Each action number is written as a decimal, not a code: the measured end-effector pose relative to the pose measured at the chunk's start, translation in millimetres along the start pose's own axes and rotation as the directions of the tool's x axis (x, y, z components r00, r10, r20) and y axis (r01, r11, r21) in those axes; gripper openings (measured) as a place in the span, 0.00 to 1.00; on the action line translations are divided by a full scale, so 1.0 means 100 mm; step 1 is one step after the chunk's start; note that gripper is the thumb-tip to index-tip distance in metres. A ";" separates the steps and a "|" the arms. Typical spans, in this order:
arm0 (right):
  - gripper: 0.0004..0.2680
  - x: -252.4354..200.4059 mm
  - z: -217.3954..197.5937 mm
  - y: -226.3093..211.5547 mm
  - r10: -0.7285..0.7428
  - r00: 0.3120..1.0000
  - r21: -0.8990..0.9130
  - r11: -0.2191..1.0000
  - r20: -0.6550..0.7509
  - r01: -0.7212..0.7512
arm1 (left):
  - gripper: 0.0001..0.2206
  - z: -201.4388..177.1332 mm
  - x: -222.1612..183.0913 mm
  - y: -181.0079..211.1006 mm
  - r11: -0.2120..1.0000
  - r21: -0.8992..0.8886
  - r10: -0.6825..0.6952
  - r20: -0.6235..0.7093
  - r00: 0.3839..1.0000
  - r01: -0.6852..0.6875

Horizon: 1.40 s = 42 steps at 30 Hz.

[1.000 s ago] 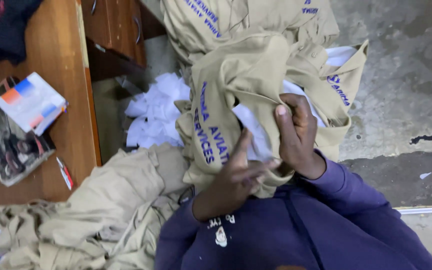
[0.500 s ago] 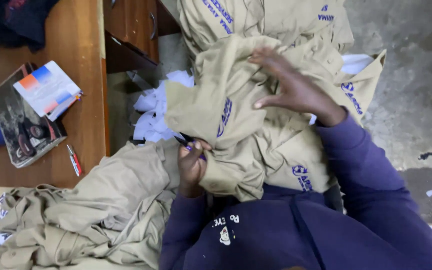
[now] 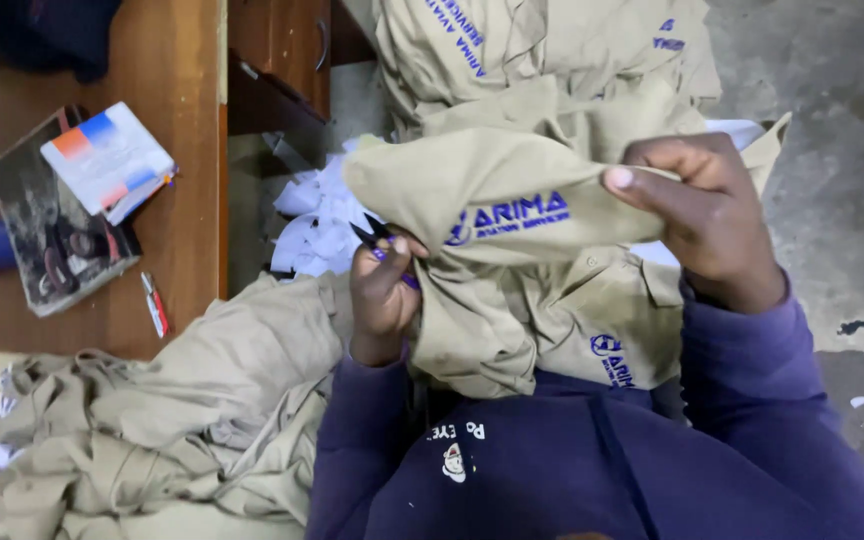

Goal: Inspecting, marking, and folding tan garments with printed logos

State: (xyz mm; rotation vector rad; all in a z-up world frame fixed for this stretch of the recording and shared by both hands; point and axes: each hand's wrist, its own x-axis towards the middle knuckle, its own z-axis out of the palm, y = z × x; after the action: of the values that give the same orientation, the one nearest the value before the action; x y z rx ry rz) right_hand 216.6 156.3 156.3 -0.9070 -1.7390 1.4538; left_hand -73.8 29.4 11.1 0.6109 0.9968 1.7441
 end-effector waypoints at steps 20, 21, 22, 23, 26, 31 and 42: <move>0.18 -0.47 0.19 1.48 -0.135 0.837 -0.336 0.873 0.530 0.354 | 0.18 0.67 -0.13 0.37 0.654 0.713 -0.332 0.571 0.751 -0.253; 0.23 -0.48 0.16 1.72 -0.055 0.768 -0.317 0.890 0.638 0.327 | 0.24 0.63 -0.14 0.47 0.642 0.740 -0.347 0.514 0.785 -0.200; 0.23 -0.50 0.01 1.76 -0.056 0.775 -0.321 0.890 0.630 0.325 | 0.24 0.60 -0.07 0.54 0.642 0.738 -0.350 0.522 0.778 -0.206; 0.19 -0.55 -0.11 1.79 0.103 0.740 -0.389 0.893 0.665 0.226 | 0.21 0.55 -0.06 0.62 0.608 0.762 -0.176 0.402 0.898 -0.222; 0.16 -0.76 -0.96 2.87 0.461 0.757 -0.661 0.749 0.462 -0.053 | 0.21 0.45 0.09 0.66 0.578 0.755 0.036 0.353 0.935 -0.308; 0.08 -0.94 -1.63 2.00 0.711 0.683 -0.571 0.494 -0.168 -0.655 | 0.18 0.17 0.18 -0.73 0.790 0.575 -0.199 0.566 0.800 -0.211; 0.25 0.89 0.34 1.56 0.121 0.982 -0.734 0.679 0.145 0.025 | 0.24 0.64 0.37 -0.46 0.596 0.584 -0.617 0.773 0.151 -0.551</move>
State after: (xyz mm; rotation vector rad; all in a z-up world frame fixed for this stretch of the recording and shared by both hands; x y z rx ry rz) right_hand 154.2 235.1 3.6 -1.2496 -2.5330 0.8377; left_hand -15.2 92.5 4.8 2.0401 0.6297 0.1916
